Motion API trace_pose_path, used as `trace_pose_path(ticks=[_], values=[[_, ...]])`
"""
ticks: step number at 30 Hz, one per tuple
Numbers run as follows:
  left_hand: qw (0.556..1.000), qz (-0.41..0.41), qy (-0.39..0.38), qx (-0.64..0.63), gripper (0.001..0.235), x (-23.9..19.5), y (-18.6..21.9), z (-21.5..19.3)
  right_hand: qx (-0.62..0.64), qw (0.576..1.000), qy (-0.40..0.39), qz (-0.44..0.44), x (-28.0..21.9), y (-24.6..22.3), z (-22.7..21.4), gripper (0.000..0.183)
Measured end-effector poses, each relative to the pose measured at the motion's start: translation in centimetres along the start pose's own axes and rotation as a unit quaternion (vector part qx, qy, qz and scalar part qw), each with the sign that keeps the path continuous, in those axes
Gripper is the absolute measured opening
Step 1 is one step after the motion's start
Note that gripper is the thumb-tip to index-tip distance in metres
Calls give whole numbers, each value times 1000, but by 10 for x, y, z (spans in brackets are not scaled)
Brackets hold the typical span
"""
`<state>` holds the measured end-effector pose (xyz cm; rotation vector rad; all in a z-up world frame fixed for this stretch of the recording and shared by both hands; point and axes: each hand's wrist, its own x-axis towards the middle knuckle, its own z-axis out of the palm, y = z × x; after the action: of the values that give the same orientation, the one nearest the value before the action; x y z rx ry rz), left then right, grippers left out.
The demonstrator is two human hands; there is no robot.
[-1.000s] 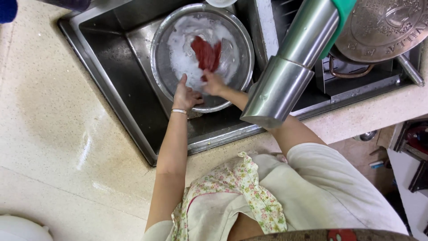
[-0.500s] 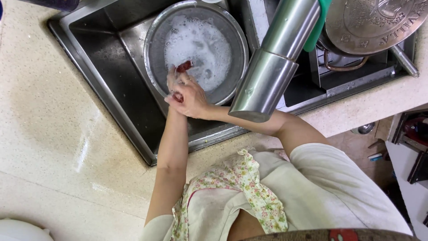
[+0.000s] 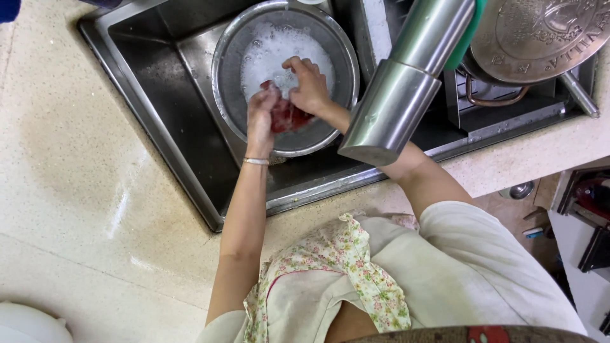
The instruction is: Washing a red kitchen rag in a bowl of soapy water in the sink.
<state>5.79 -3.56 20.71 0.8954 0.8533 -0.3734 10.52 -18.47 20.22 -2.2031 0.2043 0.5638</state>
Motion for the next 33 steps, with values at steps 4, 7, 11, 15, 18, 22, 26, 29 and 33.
trace_pose_path(ticks=[4, 7, 11, 15, 18, 22, 26, 29, 33], values=[[950, 158, -120, 243, 53, -17, 17, -7, 197, 904, -61, -375, 1, -10, -38, 65], [933, 200, -193, 228, 61, -39, 57, 2, 260, 891, -322, -184, 24, -8, -49, 53], [840, 323, -44, 433, 55, -45, 58, -6, 35, 972, -119, -198, 42, 12, -60, 18], [888, 164, -98, 418, 57, 21, -24, -52, -126, 973, -33, -189, 65, 65, -28, 40], [969, -1, -29, 247, 56, 59, -66, -69, -206, 958, 94, -175, 70, 145, 62, 69], [981, -161, 47, 93, 55, 101, -98, -97, -453, 863, -141, -174, 10, 34, 39, 88], [960, -267, 71, -39, 61, 92, -100, -90, -302, 935, -66, -175, 6, 42, 48, 64], [964, -206, -40, -165, 65, 145, -127, -130, 27, 998, -40, -47, -3, 18, 67, 30], [920, 48, -270, -278, 67, 241, -210, -198, 129, 938, -95, -306, -53, -11, 77, 29]])
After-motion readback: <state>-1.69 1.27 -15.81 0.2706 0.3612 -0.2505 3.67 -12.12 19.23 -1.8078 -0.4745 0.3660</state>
